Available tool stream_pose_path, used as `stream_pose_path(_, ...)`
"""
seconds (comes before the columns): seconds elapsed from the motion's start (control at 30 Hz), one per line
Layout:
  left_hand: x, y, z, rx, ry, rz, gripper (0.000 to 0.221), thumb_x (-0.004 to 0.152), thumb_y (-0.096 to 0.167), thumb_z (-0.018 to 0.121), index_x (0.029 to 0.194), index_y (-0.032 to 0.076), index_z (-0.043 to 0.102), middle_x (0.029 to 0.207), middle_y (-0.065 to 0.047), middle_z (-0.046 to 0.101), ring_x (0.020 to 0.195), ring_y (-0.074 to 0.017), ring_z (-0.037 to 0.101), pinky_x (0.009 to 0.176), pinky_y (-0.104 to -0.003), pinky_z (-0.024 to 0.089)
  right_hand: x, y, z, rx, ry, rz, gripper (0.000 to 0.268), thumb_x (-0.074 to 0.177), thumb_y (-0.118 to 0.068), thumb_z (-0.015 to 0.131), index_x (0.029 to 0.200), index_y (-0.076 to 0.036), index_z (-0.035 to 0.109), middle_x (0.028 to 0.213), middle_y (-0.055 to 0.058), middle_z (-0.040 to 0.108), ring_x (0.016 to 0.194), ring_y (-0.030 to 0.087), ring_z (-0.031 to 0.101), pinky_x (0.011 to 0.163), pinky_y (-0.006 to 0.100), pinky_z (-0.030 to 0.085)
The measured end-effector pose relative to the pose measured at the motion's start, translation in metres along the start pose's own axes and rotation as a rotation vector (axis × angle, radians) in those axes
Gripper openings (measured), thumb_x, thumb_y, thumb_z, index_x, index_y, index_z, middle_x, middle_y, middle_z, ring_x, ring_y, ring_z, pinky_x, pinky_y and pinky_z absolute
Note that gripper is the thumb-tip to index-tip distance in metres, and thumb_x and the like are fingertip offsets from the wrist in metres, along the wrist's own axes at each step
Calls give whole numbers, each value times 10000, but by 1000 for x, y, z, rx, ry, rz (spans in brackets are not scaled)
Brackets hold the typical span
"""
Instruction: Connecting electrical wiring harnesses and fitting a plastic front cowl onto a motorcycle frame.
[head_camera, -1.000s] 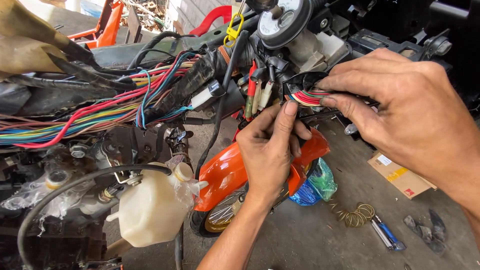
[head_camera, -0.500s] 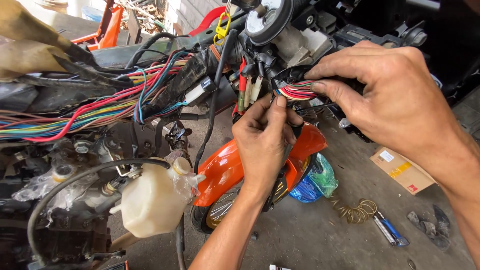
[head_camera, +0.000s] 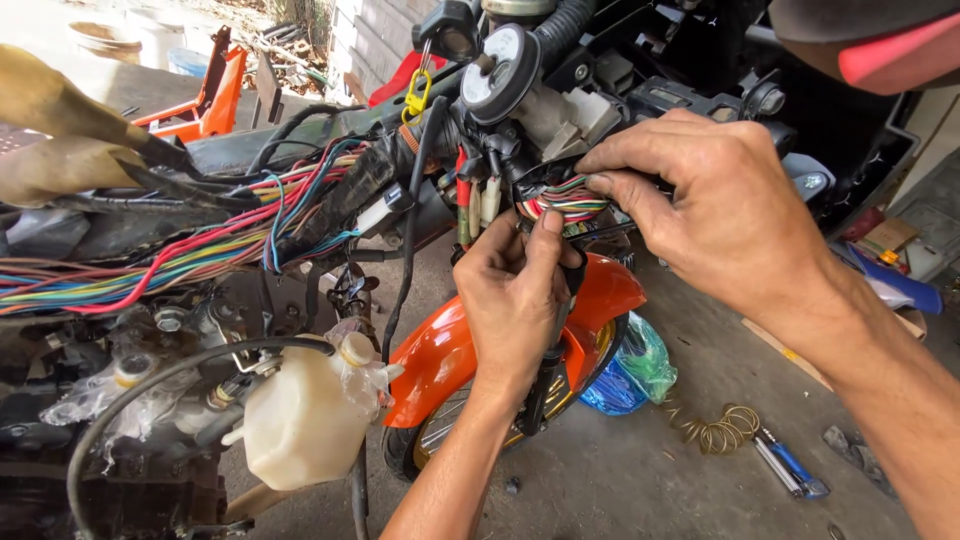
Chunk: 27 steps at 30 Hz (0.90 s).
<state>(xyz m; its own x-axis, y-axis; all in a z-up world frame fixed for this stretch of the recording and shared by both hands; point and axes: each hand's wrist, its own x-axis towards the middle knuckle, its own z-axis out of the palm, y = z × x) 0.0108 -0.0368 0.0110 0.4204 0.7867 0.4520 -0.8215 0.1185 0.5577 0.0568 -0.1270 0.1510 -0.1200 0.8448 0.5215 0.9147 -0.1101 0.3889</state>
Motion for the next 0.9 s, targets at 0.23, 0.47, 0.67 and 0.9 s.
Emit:
stream_pose_path(0.23, 3, -10, -2, -48, -26, 35, 270, 992, 250, 635, 814, 49, 612, 630, -82, 663, 422, -73, 467, 397, -239, 403, -2, 1, 3, 14, 55, -2, 100, 986, -27, 730, 1078, -6, 762, 1011, 84, 781, 914, 253, 707, 840, 379, 535)
stream_pose_path(0.47, 6, -5, -8, -57, -45, 23, 319, 978, 263, 658, 743, 75, 551, 600, -85, 644, 409, -76, 464, 381, -223, 381, -27, -16, 19, -101, 235, -147, 135, 975, 159, 708, 1061, 63, 667, 1170, 230, 681, 1066, 360, 698, 930, 422, 616)
stream_pose_path(0.67, 6, 5, -12, -55, -56, -30, 268, 972, 252, 676, 792, 55, 648, 600, -59, 642, 424, -79, 494, 406, -222, 406, -38, -14, 39, -252, 350, -243, 137, 1004, -63, 832, 1029, 48, 756, 1042, 187, 680, 909, 351, 634, 821, 464, 513)
stream_pose_path(0.9, 6, 8, -12, -96, -34, -74, 283, 951, 245, 707, 749, 62, 634, 583, -62, 638, 428, -67, 474, 422, -217, 397, -33, -27, 38, -690, 330, -314, 86, 1072, -51, 656, 1043, -14, 729, 1023, 119, 706, 880, 279, 659, 750, 386, 553)
